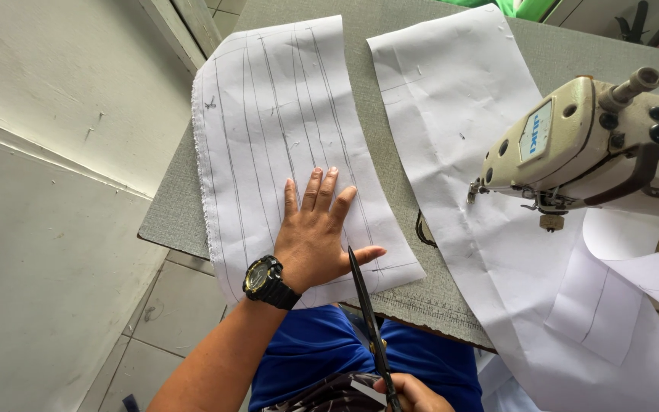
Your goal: Cutting fabric along marked pattern lines using scissors at a sewing workstation.
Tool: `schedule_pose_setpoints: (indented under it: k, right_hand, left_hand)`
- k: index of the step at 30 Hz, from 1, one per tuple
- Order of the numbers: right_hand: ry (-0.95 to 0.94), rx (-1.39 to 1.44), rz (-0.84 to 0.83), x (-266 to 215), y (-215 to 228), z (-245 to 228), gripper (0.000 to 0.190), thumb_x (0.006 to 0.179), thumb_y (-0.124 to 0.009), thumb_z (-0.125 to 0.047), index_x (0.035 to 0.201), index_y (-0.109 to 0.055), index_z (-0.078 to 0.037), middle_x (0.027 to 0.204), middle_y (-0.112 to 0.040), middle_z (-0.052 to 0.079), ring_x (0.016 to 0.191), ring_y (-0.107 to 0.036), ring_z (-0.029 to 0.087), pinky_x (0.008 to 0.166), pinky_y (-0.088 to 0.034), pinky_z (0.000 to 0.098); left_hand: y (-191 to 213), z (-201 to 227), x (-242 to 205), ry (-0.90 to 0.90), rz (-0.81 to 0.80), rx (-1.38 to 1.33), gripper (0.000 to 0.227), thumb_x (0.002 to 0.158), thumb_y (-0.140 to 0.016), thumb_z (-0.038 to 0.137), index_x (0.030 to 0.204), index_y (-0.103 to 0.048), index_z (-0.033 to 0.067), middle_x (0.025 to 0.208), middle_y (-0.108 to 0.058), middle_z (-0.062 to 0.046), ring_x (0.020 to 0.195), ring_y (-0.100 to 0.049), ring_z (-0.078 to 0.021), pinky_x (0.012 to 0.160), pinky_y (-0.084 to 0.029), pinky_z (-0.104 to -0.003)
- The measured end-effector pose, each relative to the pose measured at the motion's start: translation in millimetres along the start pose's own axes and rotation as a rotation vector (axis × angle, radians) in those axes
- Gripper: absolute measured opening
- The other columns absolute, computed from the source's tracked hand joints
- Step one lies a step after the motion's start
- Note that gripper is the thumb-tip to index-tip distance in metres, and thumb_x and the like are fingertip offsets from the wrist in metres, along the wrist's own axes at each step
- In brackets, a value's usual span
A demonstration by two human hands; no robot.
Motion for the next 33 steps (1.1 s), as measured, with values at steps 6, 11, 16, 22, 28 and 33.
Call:
schedule_pose_setpoints:
  k: [6, 11, 16, 22, 28, 33]
  right_hand:
    - [-0.034, -0.043, 0.066, -5.2, 0.2, -14.6, 0.041, 0.086, -0.078, -0.024, 0.125, -0.072, -0.013, 0.067, -0.074, -0.003, 0.065, -0.072, 0.004, 0.074, -0.047, 0.0155]
    - [-0.096, 0.023, 0.177, -14.9, 7.3, -29.3, 0.046, 0.08, -0.096, -0.016, 0.121, -0.076, -0.013, 0.061, -0.074, -0.001, 0.056, -0.065, 0.006, 0.066, -0.038, 0.0186]
    - [-0.088, 0.141, 0.203, -11.5, 6.1, -16.9, 0.058, 0.074, -0.094, -0.012, 0.128, -0.071, -0.012, 0.097, -0.094, 0.01, 0.082, -0.089, 0.011, 0.081, -0.061, 0.0207]
    - [0.03, 0.248, 0.018, -23.2, -3.2, -68.3, 0.09, 0.089, -0.072, -0.014, 0.16, -0.019, -0.03, 0.077, -0.083, 0.014, 0.07, -0.078, 0.017, 0.071, -0.05, 0.0227]
    - [0.235, 0.097, -0.005, -32.7, -11.2, -113.1, 0.078, 0.093, -0.066, -0.018, 0.16, -0.027, -0.021, 0.081, -0.079, 0.012, 0.072, -0.074, 0.014, 0.074, -0.053, 0.0217]
    - [0.323, 0.054, -0.02, -26.2, -9.4, -104.0, 0.077, 0.095, -0.066, -0.024, 0.159, -0.023, -0.019, 0.087, -0.081, 0.013, 0.075, -0.076, 0.014, 0.073, -0.057, 0.0231]
  left_hand:
    - [2.3, 1.2, 0.2, -0.007, 0.013, -0.015, 0.106, 0.077, -0.035, 0.092, 0.144, -0.033, 0.0091, 0.154, -0.025, -0.028, 0.147, -0.011, -0.0454, 0.114, 0.002, -0.07]
    - [1.5, 0.5, 0.5, -0.009, 0.002, -0.011, 0.106, 0.077, -0.038, 0.091, 0.144, -0.031, 0.0102, 0.155, -0.022, -0.027, 0.147, -0.008, -0.0448, 0.113, 0.002, -0.071]
    - [0.4, 0.3, 0.2, -0.002, -0.002, -0.017, 0.107, 0.076, -0.041, 0.092, 0.145, -0.031, 0.0107, 0.155, -0.023, -0.027, 0.147, -0.008, -0.0448, 0.113, 0.002, -0.072]
    - [0.8, 0.2, 0.3, 0.001, -0.011, -0.031, 0.107, 0.076, -0.039, 0.093, 0.145, -0.031, 0.0107, 0.155, -0.022, -0.027, 0.147, -0.007, -0.0443, 0.113, 0.003, -0.071]
    - [-0.6, -0.3, 0.3, 0.004, -0.011, -0.03, 0.107, 0.076, -0.038, 0.092, 0.145, -0.032, 0.0105, 0.155, -0.022, -0.027, 0.147, -0.007, -0.0446, 0.112, 0.003, -0.072]
    - [-1.5, -0.6, 0.2, 0.012, -0.032, -0.019, 0.107, 0.077, -0.035, 0.093, 0.145, -0.03, 0.0109, 0.156, -0.021, -0.027, 0.147, -0.006, -0.0442, 0.113, 0.005, -0.071]
Point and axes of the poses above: each hand's wrist, its own x-axis towards the middle knuckle, its own y-axis out of the back of the hand, z = x × y, the point moved 10 cm from there along x, towards the middle knuckle
